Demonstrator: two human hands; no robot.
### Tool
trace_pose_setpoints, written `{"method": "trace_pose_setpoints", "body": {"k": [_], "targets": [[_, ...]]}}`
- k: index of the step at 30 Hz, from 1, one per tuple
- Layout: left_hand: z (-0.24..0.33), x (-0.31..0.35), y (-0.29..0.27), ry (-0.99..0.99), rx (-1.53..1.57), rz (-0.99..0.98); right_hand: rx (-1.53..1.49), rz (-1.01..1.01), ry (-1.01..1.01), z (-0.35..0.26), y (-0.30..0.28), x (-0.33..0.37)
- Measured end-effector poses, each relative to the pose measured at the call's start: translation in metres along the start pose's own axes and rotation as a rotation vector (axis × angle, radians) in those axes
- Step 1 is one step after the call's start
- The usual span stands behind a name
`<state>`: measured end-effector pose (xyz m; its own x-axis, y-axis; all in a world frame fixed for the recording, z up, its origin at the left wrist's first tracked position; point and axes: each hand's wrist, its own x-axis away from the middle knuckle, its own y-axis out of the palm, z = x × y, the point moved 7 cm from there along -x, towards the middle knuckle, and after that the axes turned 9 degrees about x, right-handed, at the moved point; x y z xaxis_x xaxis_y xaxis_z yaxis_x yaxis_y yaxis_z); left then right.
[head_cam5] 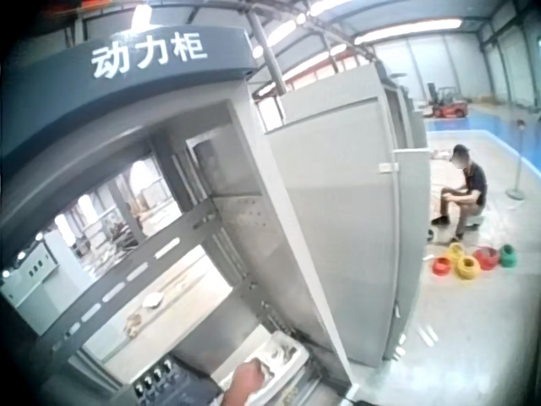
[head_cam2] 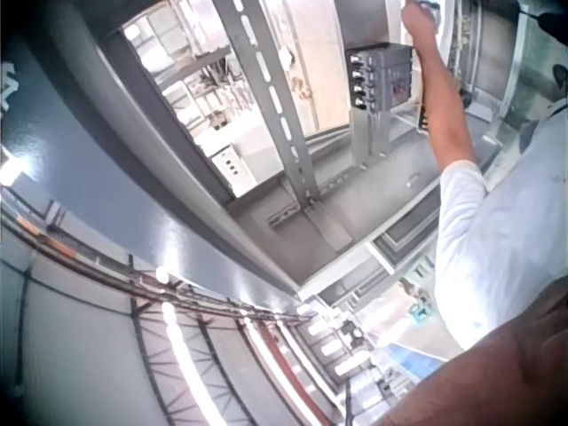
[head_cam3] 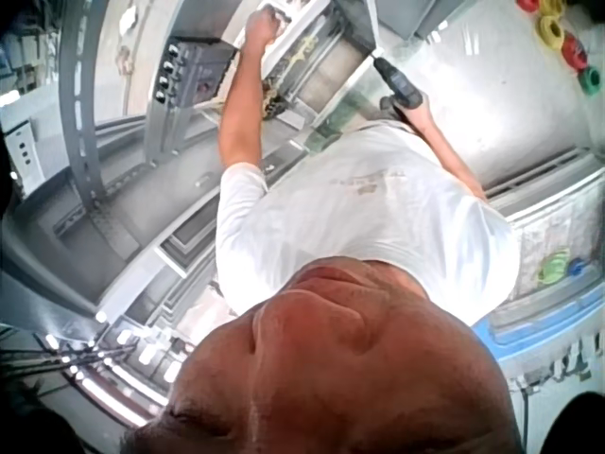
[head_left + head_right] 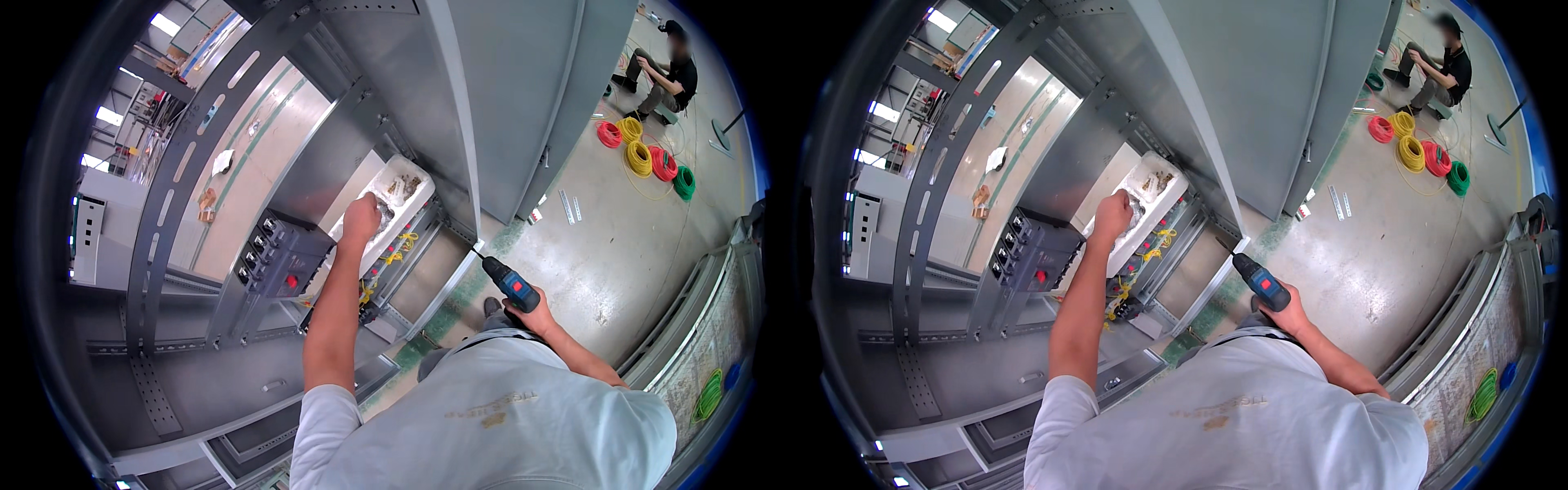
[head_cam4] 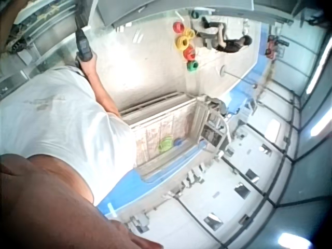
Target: The person uses a cordless drill to fasten screws into a metal electrical cabinet. They repeatedly pick screws from a white tray and drive them into the cabinet frame to secure internal components.
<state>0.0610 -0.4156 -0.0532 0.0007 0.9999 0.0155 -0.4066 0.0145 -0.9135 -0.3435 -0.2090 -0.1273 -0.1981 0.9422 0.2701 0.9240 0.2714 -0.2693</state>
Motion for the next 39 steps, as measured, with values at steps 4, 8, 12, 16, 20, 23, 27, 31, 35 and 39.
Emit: {"method": "trace_pose_setpoints", "body": {"k": [4,8,12,16,20,23,27,31,35,39], "targets": [[0.027,0.030,-0.021,0.101,0.213,0.208,0.022,-0.027,-0.038,-0.010,0.009,-0.005],[0.033,0.080,-0.020,-0.070,0.990,0.188,0.035,-0.058,-0.103,-0.012,0.019,-0.002],[0.024,0.164,0.011,-0.240,2.026,-0.026,-0.038,-0.211,-0.194,-0.068,0.031,0.012],[0.018,0.234,-0.009,-0.135,2.216,-0.029,-0.075,-0.411,-0.183,-0.121,0.074,0.021],[-0.014,0.291,-0.048,-0.107,2.174,0.070,-0.021,-0.518,-0.247,-0.132,0.123,0.029],[-0.044,0.328,-0.055,-0.192,2.094,0.188,-0.011,-0.590,-0.232,-0.139,0.155,0.045],[-0.077,0.367,-0.051,-0.221,2.073,0.263,0.032,-0.665,-0.184,-0.141,0.194,0.065],[-0.095,0.393,-0.050,-0.262,2.096,0.276,0.003,-0.687,-0.117,-0.145,0.218,0.086],[-0.106,0.402,-0.048,-0.249,2.123,0.215,-0.074,-0.731,-0.089,-0.148,0.226,0.095],[-0.104,0.404,-0.052,-0.248,1.917,0.174,-0.042,-0.708,-0.052,-0.158,0.219,0.101]]}}
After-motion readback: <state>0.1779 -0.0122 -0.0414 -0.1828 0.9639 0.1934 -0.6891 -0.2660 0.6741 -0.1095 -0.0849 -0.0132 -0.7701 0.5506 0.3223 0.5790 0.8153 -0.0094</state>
